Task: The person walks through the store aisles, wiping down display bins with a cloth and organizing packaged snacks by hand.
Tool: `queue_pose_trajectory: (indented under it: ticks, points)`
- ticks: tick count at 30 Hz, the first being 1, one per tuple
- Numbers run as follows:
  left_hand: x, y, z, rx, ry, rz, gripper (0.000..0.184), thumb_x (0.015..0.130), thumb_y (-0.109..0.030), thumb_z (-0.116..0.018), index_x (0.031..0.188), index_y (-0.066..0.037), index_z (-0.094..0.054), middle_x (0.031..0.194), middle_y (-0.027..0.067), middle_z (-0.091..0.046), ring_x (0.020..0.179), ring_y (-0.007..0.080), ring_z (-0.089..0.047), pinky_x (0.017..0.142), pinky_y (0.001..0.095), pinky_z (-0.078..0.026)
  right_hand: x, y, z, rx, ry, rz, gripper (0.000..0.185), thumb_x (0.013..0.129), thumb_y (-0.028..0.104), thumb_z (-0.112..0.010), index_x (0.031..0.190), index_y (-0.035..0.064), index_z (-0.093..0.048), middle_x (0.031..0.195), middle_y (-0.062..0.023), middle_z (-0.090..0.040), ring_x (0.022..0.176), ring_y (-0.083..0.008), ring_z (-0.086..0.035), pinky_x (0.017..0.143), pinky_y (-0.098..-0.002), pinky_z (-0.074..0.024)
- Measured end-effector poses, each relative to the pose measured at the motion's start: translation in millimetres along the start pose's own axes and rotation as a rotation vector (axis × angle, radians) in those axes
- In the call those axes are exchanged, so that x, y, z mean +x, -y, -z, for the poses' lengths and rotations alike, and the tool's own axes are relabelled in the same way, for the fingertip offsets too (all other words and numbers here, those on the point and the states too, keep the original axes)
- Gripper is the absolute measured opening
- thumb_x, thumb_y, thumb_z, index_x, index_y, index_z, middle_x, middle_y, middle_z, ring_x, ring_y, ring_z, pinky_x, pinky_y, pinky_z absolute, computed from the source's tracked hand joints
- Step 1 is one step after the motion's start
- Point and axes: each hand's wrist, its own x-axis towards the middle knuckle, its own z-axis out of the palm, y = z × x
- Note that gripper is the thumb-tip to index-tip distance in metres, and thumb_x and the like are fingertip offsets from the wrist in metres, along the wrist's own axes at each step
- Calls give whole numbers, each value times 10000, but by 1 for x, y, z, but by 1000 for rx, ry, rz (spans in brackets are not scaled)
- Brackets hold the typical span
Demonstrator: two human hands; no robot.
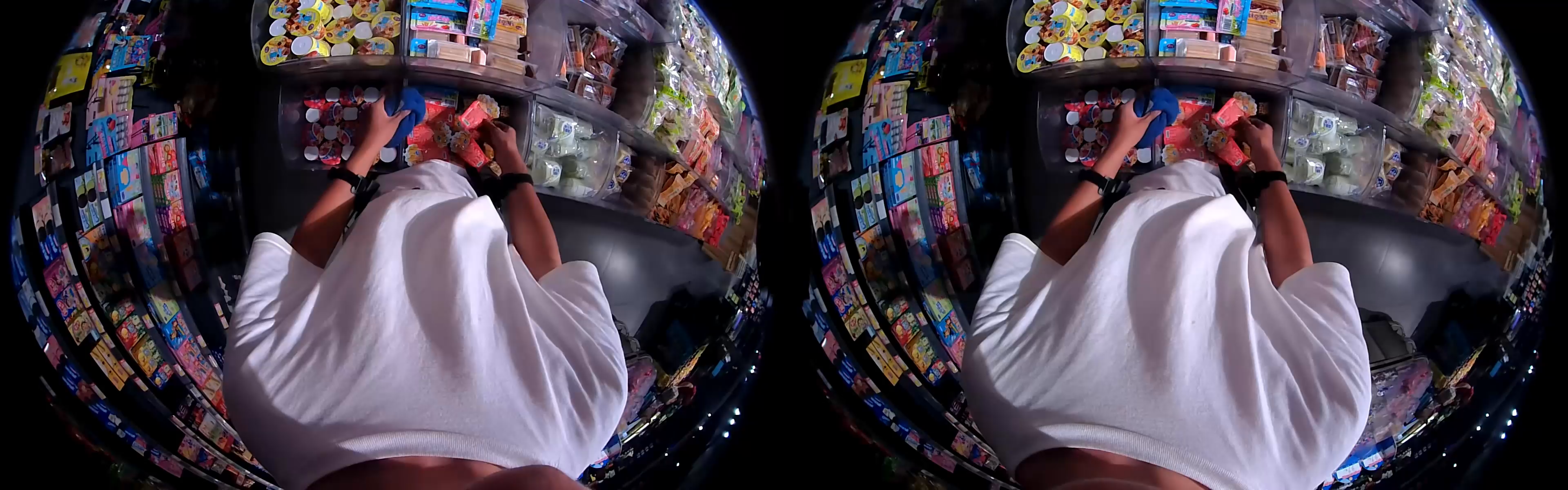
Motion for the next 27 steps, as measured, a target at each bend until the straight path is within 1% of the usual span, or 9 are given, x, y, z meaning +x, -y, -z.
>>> queue_pose_trajectory:
  ticks: [5, 9, 12, 16, 17, 18, 20, 22, 27]
  points:
    - [33, -3, -7, 224, -44, -44, 480, 737, -395, -797, 1053, -63, -657, 932, 202, -689, 875, 394, -660, 731, 455, -525, 11, -6, -19, 228, -74, -5, 228, 879, 124, -704, 987, -69, -647, 817, -83, -683, 680, -165, -655, 576, -280, -520]
    - [29, 4, -5, 269, -18, -32, 533, 751, -448, -775, 1086, -56, -637, 948, 202, -687, 888, 401, -657, 741, 457, -525, 22, -29, -33, 213, -245, 35, 146, 872, 75, -669, 1000, 6, -655, 872, -65, -673, 701, -162, -644, 584, -265, -519]
    - [13, -6, -2, 142, -11, -5, 503, 774, -343, -783, 1105, 2, -627, 953, 211, -690, 904, 362, -676, 785, 410, -525, 23, -34, -37, 453, -239, 69, 107, 881, 73, -658, 815, 22, -592, 796, -41, -642, 700, -157, -646, 616, -262, -515]
    - [-10, -7, 6, 7, 117, 15, 479, 807, -294, -757, 1166, -16, -604, 1024, 199, -688, 960, 361, -663, 823, 402, -516, 15, -20, -49, 594, -173, 38, 57, 870, 21, -644, 867, 6, -589, 894, -77, -650, 717, -180, -664, 607, -257, -547]
    - [-14, 10, 2, 49, 140, 14, 487, 809, -298, -753, 1174, -11, -604, 1032, 198, -687, 967, 358, -662, 828, 401, -512, 18, -17, -51, 546, -201, -26, 40, 880, 10, -623, 870, 1, -585, 896, -96, -651, 713, -178, -664, 581, -249, -540]
    - [-18, 6, 3, 58, 125, 15, 488, 811, -302, -750, 1177, -13, -606, 1032, 199, -687, 965, 360, -662, 827, 405, -511, 42, -43, -39, 173, -111, 177, 76, 879, -20, -599, 953, -18, -619, 962, -96, -658, 806, -199, -670, 664, -245, -550]
    - [-27, -1, 6, 58, 121, 38, 487, 814, -308, -745, 1180, -17, -610, 1036, 202, -687, 967, 363, -661, 829, 410, -510, 60, -61, -29, -55, -32, 182, 178, 883, -60, -559, 1041, -55, -641, 1031, -110, -659, 895, -225, -670, 731, -245, -558]
    - [-24, 10, 2, 29, 143, 47, 488, 814, -310, -743, 1181, -16, -612, 1049, 205, -684, 978, 364, -658, 835, 408, -508, 42, -34, -48, 564, -149, -158, 177, 892, -68, -540, 1051, -102, -611, 1041, -150, -640, 906, -237, -659, 719, -256, -557]
    - [-13, 12, 7, 40, 185, 43, 493, 796, -315, -766, 1167, -25, -621, 1049, 176, -693, 956, 335, -673, 827, 398, -513, 46, -35, -40, 572, -156, -100, 182, 910, -48, -530, 1077, -92, -590, 1062, -187, -637, 952, -276, -667, 736, -320, -595]
